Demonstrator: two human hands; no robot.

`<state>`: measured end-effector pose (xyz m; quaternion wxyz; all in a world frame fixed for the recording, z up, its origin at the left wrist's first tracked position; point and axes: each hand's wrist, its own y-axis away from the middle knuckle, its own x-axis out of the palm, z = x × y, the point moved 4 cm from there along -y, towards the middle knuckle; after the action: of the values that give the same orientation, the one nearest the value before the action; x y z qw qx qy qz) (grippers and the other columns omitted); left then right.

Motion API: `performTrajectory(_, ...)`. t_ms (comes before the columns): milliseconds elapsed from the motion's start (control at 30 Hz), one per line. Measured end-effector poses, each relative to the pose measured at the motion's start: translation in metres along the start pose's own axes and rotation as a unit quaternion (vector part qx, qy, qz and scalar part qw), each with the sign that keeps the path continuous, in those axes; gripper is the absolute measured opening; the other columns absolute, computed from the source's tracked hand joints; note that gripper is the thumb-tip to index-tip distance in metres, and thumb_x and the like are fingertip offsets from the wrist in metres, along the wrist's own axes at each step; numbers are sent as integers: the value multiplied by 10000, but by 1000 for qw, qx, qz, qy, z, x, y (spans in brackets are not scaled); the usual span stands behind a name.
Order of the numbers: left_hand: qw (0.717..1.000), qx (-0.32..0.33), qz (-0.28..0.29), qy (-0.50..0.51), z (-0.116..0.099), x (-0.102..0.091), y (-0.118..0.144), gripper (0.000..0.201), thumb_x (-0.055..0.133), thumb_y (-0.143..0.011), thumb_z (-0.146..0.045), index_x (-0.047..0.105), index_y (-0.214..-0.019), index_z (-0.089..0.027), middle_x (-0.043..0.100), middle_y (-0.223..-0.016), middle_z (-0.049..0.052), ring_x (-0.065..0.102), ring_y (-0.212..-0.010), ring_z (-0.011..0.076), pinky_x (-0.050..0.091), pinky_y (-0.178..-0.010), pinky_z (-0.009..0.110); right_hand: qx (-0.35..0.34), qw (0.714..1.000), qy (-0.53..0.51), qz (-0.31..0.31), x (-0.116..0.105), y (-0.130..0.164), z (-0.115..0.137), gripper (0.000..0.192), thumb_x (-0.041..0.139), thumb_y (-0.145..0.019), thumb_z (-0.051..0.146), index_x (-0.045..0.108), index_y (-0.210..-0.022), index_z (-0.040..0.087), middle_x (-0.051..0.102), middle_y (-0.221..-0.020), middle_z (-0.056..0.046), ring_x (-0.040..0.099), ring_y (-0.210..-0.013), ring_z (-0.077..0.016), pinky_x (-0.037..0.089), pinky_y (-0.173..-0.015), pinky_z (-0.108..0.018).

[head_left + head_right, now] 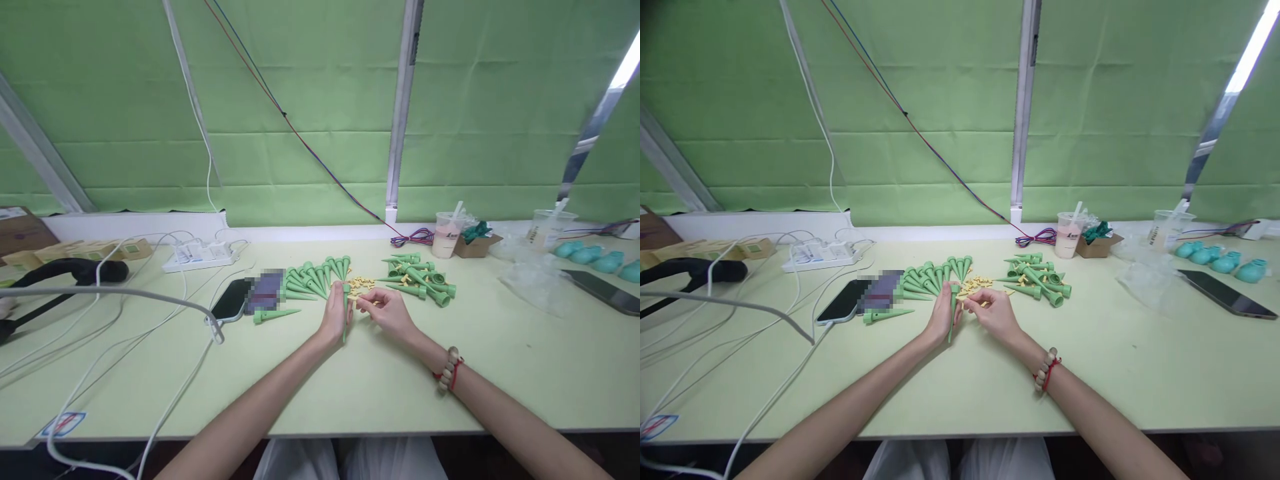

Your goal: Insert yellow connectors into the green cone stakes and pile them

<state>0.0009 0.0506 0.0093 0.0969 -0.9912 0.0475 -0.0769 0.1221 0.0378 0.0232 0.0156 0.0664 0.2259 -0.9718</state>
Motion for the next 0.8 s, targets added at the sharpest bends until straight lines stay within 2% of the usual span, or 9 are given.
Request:
performTrajectory(133,999,31,21,-8,0,-1,0,550,317,-761,-722,433,-921,-209,308,-408,-97,260,-329,74,196,-348,202,53,994,-89,18,2,0,-3,297,715,-637,446,631,-606,162,654,-597,-33,591,-534,-123,492,-486,-231)
performTrajectory(267,995,63,59,-50,-4,-2,1,474,319,-808,-666,416,-920,-215,251,-461,-100,246,-370,69,209,-386,202,175,966,-185,46,4,1,-9,322,790,-533,427,638,-582,148,652,-588,-20,568,-500,-91,514,-516,-215)
performTrajectory(367,988,90,74,-103,-9,-4,0,455,326,-822,-643,425,-926,-211,246,-481,-94,254,-404,72,217,-413,205,263,933,-235,69,8,5,-12,262,793,-570,351,661,-653,141,675,-662,-34,576,-522,-75,522,-547,-191)
performTrajectory(433,986,85,70,-125,-12,-5,-3,457,335,-817,-645,434,-910,-209,245,-472,-92,251,-401,73,206,-409,210,279,930,-228,72,9,6,-13,235,753,-637,348,657,-703,145,680,-703,-45,595,-551,-89,531,-555,-207)
performTrajectory(500,991,56,46,-115,-14,-7,-8,472,329,-808,-661,438,-897,-210,249,-453,-93,242,-377,73,190,-391,215,220,960,-162,61,8,3,-8,252,681,-716,400,646,-763,156,679,-716,-53,619,-590,-123,535,-542,-242)
performTrajectory(567,996,24,20,-83,-15,-8,-13,492,305,-803,-678,439,-872,-209,263,-427,-93,238,-348,72,184,-372,220,87,994,-40,52,4,-1,2,275,624,-765,427,644,-870,174,683,-749,-57,640,-666,-161,529,-550,-265)
performTrajectory(600,998,10,18,-67,-15,-9,-14,503,291,-801,-686,439,-845,-208,271,-410,-90,239,-335,73,185,-365,222,15,998,28,51,3,-2,7,280,611,-780,418,641,-933,185,687,-781,-59,644,-709,-173,525,-565,-271)
performTrajectory(667,998,-13,33,-45,-14,-7,-16,514,280,-797,-698,429,-779,-206,285,-378,-84,250,-315,72,193,-357,222,-97,984,142,49,2,-2,14,270,597,-805,375,636,-1006,200,692,-843,-65,641,-764,-181,517,-596,-272)
performTrajectory(800,996,-44,54,-49,-9,-4,-13,518,313,-773,-715,403,-705,-209,275,-333,-88,245,-289,73,194,-339,217,-194,945,260,32,-1,0,14,193,532,-865,327,663,-872,185,694,-802,-73,633,-727,-180,498,-659,-290)
